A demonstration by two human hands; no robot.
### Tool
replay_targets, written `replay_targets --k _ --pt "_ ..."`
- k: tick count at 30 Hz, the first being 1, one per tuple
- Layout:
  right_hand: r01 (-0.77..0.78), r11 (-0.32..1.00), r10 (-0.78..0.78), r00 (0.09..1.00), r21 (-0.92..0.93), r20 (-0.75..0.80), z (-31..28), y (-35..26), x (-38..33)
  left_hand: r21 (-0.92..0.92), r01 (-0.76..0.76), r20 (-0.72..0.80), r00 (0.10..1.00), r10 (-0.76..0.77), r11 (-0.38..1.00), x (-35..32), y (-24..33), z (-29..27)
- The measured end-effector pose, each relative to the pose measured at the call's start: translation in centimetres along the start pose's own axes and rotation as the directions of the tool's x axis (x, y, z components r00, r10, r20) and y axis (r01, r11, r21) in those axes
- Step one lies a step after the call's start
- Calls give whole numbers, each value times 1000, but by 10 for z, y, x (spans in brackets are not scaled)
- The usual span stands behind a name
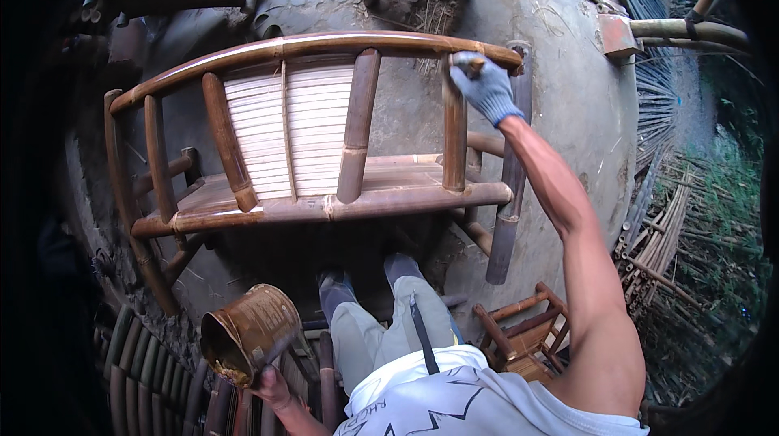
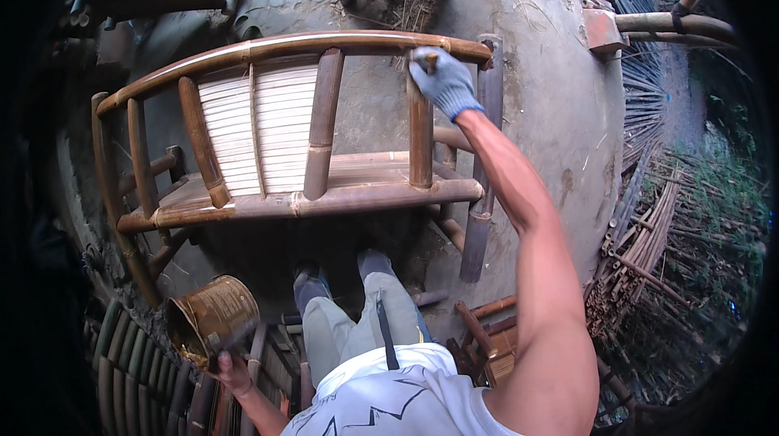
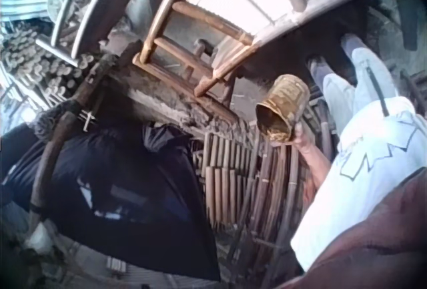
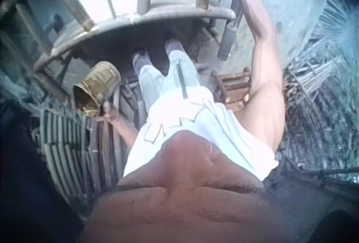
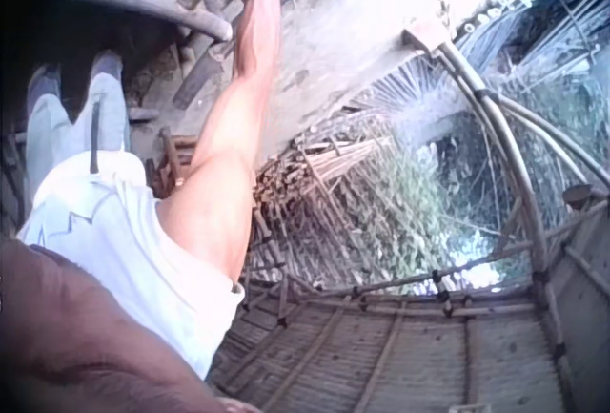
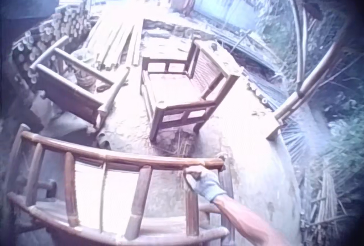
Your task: The person applies a dark varnish to a bamboo chair using a brush. They dip the brush into a container held in the left hand and coat the chair's legs and frame. The person repositions the chair to access different sides and continues the application process.
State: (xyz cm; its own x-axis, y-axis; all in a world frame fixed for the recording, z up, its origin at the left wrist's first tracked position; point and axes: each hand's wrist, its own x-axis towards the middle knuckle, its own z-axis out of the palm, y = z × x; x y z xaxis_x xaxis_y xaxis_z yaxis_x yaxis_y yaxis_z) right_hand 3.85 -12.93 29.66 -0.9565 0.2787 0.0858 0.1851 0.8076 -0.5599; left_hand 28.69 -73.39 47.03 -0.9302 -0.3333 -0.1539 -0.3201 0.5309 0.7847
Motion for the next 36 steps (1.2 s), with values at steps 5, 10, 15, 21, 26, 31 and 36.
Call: replay_targets --k 5,10,15,21,26,31,36 --pt "623 703 -522 780 -344 345 6 -39 -46 16 24 9 1000 -24 1000 -2 -18 -18" --pt "464 883 -391 630 78 671 -38 -58 -168 -59 26 -1 1000 -26 998 3 -14 -13" --pt "-561 743 171 686 366 707 -69 17 -163 -182 19 -20 1000 -23 983 12 2 -4" --pt "-739 654 594 635 164 493 -69 90 -164 -116 15 33 999 -11 993 16 2 -9" --pt "-787 471 790 577 399 206 -10 41 -92 -251 130 69 991 -116 959 18 37 5" --pt "-422 777 563 798 468 -215 5 28 2 -210 69 26 998 -65 975 19 25 5" --pt "506 842 -485 862 -185 149 3 -6 2 -206 -3 -20 1000 -1 979 17 -19 -18"
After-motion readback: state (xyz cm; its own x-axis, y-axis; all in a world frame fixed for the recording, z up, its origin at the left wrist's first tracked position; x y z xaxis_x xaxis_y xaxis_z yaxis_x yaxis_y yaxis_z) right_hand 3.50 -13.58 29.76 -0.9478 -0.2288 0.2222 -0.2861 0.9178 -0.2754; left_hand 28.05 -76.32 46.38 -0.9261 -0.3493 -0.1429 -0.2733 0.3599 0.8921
